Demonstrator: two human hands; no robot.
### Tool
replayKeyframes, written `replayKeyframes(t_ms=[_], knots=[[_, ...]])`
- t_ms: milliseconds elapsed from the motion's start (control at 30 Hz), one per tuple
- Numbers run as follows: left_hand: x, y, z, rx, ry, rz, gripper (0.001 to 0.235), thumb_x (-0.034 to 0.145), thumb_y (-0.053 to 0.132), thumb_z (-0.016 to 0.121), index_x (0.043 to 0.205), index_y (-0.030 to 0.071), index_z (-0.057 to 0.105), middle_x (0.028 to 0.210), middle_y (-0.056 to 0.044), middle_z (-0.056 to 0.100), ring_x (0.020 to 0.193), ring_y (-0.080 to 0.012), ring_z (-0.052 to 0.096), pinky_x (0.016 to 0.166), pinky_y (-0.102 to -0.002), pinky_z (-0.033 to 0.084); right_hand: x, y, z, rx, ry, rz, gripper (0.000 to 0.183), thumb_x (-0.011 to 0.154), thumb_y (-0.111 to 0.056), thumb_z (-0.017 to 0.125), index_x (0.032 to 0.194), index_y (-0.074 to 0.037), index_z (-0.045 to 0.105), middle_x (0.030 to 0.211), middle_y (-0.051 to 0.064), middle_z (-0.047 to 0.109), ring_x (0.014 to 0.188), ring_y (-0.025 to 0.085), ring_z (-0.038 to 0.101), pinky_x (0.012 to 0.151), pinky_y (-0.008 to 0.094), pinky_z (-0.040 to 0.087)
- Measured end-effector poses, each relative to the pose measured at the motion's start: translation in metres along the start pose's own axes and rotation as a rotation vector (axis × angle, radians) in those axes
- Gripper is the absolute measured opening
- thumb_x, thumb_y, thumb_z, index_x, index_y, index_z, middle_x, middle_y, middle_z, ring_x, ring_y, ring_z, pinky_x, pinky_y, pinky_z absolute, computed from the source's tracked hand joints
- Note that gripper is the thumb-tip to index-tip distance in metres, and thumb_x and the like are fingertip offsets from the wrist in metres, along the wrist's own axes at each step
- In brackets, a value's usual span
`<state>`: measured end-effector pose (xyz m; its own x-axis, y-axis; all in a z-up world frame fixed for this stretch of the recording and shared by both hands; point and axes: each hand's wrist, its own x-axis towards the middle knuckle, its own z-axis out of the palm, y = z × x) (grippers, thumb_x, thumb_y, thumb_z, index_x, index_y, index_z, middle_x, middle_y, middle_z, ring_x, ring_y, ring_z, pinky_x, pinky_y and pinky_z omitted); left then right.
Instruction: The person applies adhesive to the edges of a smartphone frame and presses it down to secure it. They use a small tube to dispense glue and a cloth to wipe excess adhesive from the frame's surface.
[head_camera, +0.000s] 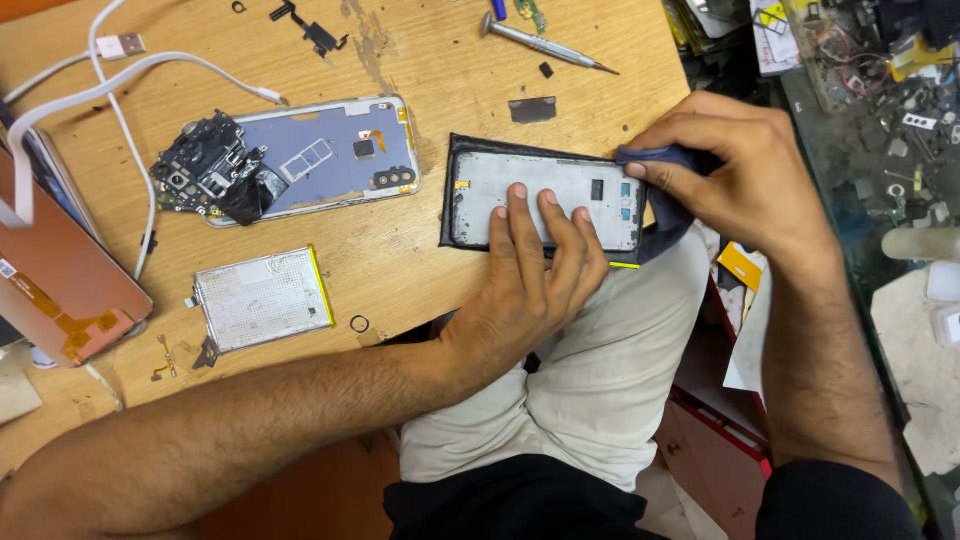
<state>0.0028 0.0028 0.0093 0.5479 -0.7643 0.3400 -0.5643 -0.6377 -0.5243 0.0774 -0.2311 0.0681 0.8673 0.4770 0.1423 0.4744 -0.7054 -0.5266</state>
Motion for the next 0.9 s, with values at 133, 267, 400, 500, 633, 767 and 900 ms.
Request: replayKeyframes(t_ms=[133,267,400,500,633,767,900], knots=[[0.002,0.003,-0.003,-0.015,-0.029,-0.021,0.037,0.107,0.024,0.053,0.135,0.001,0.058,0.124,-0.027,0.063,0.115,-0.0513,0.064,0.093,-0.054,0.059,0.021,-0.003,0.003,0.026,-0.081,-0.004,0.018,0.091,-0.012,0.086,0.106,-0.006,0.078,0.100,0.008,0.075,0.091,0.021,0.074,0.080,0.032,0.056],[0.002,0.002,-0.003,-0.051,-0.034,-0.029,0.035,0.108,0.023,0.052,0.135,0.001,0.059,0.124,-0.026,0.063,0.115,-0.0514,0.065,0.092,-0.054,0.060,0.043,0.001,0.032,0.136,-0.124,-0.070,0.017,0.093,-0.016,0.086,0.102,-0.005,0.077,0.099,0.007,0.074,0.089,0.020,0.073,0.078,0.032,0.056],[0.001,0.001,-0.004,-0.063,-0.032,-0.050,0.034,0.108,0.022,0.053,0.136,0.003,0.059,0.125,-0.025,0.064,0.116,-0.0506,0.065,0.093,-0.054,0.061,0.031,0.008,0.025,0.034,-0.121,-0.117,0.018,0.094,-0.015,0.086,0.099,-0.004,0.074,0.101,0.007,0.070,0.098,0.023,0.067,0.083,0.036,0.053],[0.002,0.003,-0.003,-0.068,-0.027,-0.064,0.032,0.109,0.020,0.055,0.135,0.002,0.060,0.125,-0.025,0.063,0.116,-0.0517,0.064,0.093,-0.054,0.060,0.017,0.006,0.007,-0.063,-0.112,0.020,0.018,0.091,-0.017,0.087,0.099,-0.007,0.074,0.097,0.005,0.068,0.095,0.022,0.064,0.082,0.036,0.050],[0.003,0.005,-0.004,-0.041,-0.045,-0.053,0.030,0.109,0.019,0.056,0.134,0.002,0.061,0.124,-0.026,0.063,0.115,-0.0524,0.064,0.093,-0.055,0.060,0.028,0.001,0.025,0.015,-0.078,-0.016,0.019,0.092,-0.018,0.089,0.101,-0.009,0.075,0.099,0.003,0.068,0.096,0.021,0.063,0.083,0.035,0.049],[0.003,0.004,-0.006,-0.077,-0.040,-0.076,0.030,0.110,0.020,0.055,0.134,0.004,0.060,0.126,-0.025,0.063,0.117,-0.0512,0.065,0.095,-0.055,0.060,0.041,0.007,0.041,0.014,-0.069,-0.144,0.021,0.093,-0.019,0.092,0.100,-0.009,0.076,0.098,0.003,0.070,0.096,0.025,0.059,0.082,0.036,0.047],[0.003,0.006,-0.003,-0.055,-0.036,-0.081,0.031,0.112,0.021,0.054,0.136,0.003,0.061,0.126,-0.026,0.062,0.117,-0.0520,0.065,0.095,-0.055,0.060,0.016,0.011,0.010,-0.059,-0.089,-0.011,0.020,0.089,-0.019,0.090,0.100,-0.010,0.076,0.092,0.002,0.069,0.091,0.022,0.059,0.082,0.037,0.045]])
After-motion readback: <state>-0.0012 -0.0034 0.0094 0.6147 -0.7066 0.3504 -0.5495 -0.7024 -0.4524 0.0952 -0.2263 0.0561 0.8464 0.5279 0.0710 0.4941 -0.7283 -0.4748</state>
